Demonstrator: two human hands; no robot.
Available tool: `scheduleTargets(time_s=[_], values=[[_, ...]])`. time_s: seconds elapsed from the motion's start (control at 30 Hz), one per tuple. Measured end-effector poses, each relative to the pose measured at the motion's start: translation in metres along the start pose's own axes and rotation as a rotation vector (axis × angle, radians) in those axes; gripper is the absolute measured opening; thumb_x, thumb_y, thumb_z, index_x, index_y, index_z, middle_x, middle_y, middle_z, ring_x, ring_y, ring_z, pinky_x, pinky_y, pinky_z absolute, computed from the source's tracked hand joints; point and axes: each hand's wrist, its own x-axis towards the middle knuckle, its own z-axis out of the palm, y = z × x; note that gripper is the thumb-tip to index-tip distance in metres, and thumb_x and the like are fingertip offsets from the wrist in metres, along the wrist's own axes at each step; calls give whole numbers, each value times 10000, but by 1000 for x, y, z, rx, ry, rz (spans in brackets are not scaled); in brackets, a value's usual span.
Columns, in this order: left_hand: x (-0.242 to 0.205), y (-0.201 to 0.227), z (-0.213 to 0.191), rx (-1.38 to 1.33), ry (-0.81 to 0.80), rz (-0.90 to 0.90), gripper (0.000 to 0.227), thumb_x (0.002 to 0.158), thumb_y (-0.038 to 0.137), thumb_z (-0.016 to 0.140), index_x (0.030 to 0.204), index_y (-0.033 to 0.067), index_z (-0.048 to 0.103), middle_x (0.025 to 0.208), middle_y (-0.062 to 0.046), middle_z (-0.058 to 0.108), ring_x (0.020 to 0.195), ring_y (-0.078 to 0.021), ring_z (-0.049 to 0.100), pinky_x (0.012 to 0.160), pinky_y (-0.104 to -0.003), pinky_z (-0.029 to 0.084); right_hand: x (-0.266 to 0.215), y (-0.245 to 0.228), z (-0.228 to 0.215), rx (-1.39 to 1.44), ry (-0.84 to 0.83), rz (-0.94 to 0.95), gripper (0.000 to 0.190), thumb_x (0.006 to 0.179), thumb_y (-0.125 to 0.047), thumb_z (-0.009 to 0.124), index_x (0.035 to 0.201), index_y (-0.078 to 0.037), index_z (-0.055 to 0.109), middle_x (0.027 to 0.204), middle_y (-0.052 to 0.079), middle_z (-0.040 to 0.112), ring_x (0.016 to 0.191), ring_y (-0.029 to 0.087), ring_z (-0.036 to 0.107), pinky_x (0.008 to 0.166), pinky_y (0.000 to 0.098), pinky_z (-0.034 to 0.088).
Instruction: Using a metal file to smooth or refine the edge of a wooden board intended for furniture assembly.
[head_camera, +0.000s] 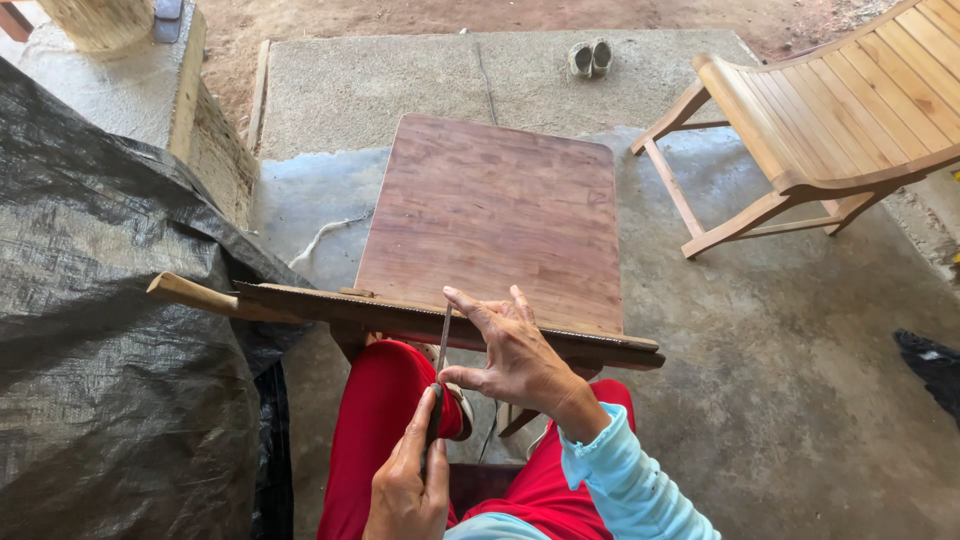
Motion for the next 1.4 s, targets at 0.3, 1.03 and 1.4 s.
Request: scheduleTargets(time_s=[0.3, 1.03, 1.4], values=[[-1, -15, 4, -23, 13, 13, 574, 915, 0, 566, 1483, 18, 483, 1348, -248, 660, 1298, -347, 629, 1034, -409, 525, -1, -4, -1, -7, -10, 18, 1015, 785, -459, 846, 1588, -120, 326, 1413, 114, 613, 1349, 297, 541, 1252, 630, 84], [10, -19, 13, 26, 95, -24, 557, 885, 7, 572, 1439, 65, 570, 1289, -210, 719, 1249, -302, 683, 1008, -380, 554, 13, 18, 3, 67, 30, 46, 680, 960, -99, 563, 1587, -151, 306, 1414, 47, 651, 1331, 260, 554, 1232, 655, 104], [16, -13, 9, -32, 26, -31, 576, 906, -4, 554, 1478, 34, 502, 1328, -229, 684, 1279, -329, 649, 1011, -393, 536, 22, 21, 1, -10, -3, 75, 676, 962, -69, 508, 1586, -162, 264, 1419, 13, 647, 1290, 261, 561, 1214, 671, 101]])
